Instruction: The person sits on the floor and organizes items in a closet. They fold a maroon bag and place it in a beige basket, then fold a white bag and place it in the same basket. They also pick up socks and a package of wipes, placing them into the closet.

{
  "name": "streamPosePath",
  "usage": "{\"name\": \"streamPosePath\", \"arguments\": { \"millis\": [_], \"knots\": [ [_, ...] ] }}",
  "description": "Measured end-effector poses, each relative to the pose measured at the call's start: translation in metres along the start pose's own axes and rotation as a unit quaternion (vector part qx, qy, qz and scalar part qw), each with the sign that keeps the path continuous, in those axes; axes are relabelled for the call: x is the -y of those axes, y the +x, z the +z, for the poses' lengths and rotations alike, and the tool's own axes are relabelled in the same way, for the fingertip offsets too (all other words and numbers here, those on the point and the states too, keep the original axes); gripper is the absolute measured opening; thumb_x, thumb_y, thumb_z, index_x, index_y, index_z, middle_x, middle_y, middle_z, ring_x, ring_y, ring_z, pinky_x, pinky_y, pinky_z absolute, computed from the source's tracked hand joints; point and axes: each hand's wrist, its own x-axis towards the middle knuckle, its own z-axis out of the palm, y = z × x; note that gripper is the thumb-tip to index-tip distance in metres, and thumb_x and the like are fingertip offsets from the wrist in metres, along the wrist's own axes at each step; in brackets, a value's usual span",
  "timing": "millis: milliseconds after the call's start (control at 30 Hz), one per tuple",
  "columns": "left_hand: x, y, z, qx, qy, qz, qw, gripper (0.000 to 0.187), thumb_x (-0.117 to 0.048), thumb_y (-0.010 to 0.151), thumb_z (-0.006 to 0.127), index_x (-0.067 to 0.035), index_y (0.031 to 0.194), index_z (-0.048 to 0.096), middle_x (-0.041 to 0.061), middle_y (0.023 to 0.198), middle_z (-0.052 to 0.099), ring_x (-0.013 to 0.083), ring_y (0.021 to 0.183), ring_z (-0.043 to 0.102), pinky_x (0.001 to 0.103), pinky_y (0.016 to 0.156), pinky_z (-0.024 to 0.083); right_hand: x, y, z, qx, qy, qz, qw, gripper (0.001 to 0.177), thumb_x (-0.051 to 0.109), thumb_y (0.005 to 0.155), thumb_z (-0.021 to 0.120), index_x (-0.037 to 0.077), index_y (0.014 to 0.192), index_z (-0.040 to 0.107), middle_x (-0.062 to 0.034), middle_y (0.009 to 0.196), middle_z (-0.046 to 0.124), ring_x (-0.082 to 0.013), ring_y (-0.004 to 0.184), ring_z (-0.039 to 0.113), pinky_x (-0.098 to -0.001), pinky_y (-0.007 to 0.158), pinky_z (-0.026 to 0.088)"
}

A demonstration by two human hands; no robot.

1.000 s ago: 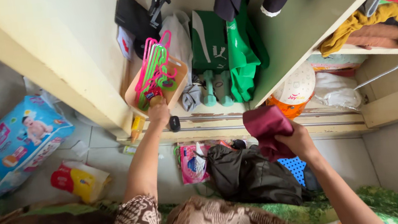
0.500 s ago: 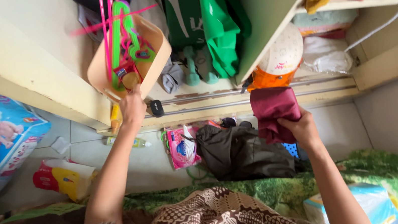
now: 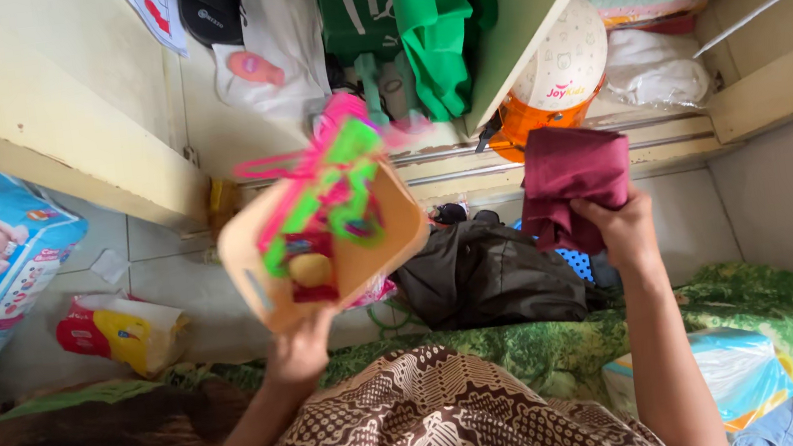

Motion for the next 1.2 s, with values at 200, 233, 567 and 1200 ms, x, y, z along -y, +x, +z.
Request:
{"name": "streamPosePath", "arguments": {
  "millis": [200, 233, 567, 1200],
  "knots": [
    [-0.016, 0.003, 0.073, -0.061, 0.070, 0.212, 0.973, 0.014, -0.008, 0.091, 0.065, -0.008, 0.104, 0.062, 0.003, 0.080, 0.068, 0.0180, 0.069, 0.069, 0.033, 0.057, 0.056, 0.012, -0.011, -0.013, -0.026, 0.037, -0.033, 0.998, 0.031, -0.009, 0.083, 0.078, -0.003, 0.112, 0.069, -0.0100, 0.105, 0.075, -0.0159, 0.089, 0.072, -0.0301, 0.081, 0.060],
    [-0.017, 0.009, 0.088, -0.026, 0.054, 0.223, 0.973, 0.015, -0.008, 0.088, 0.065, -0.007, 0.103, 0.063, 0.004, 0.078, 0.067, 0.0187, 0.068, 0.069, 0.034, 0.056, 0.055, 0.013, -0.013, -0.015, -0.034, 0.041, -0.030, 0.998, 0.031, -0.009, 0.083, 0.078, -0.002, 0.112, 0.068, -0.0098, 0.105, 0.075, -0.0160, 0.090, 0.072, -0.0302, 0.081, 0.060],
    [-0.013, 0.074, 0.180, 0.170, 0.064, 0.269, 0.946, 0.036, -0.005, 0.085, 0.064, -0.002, 0.121, 0.061, 0.010, 0.087, 0.071, 0.0257, 0.076, 0.073, 0.050, 0.081, 0.056, -0.012, -0.026, -0.044, -0.081, 0.063, -0.017, 0.995, 0.033, -0.010, 0.083, 0.078, -0.003, 0.114, 0.068, -0.0102, 0.107, 0.075, -0.0162, 0.091, 0.072, -0.0308, 0.083, 0.060],
    [-0.081, 0.309, 0.215, 0.201, 0.064, 0.371, 0.905, 0.025, -0.010, 0.089, 0.061, -0.008, 0.113, 0.069, 0.014, 0.121, 0.070, 0.0297, 0.120, 0.062, 0.054, 0.104, 0.046, -0.026, -0.030, -0.079, -0.145, 0.104, 0.012, 0.984, 0.029, -0.010, 0.083, 0.076, -0.005, 0.110, 0.067, -0.0127, 0.106, 0.074, -0.0194, 0.089, 0.073, -0.0323, 0.081, 0.061]
  ]
}}
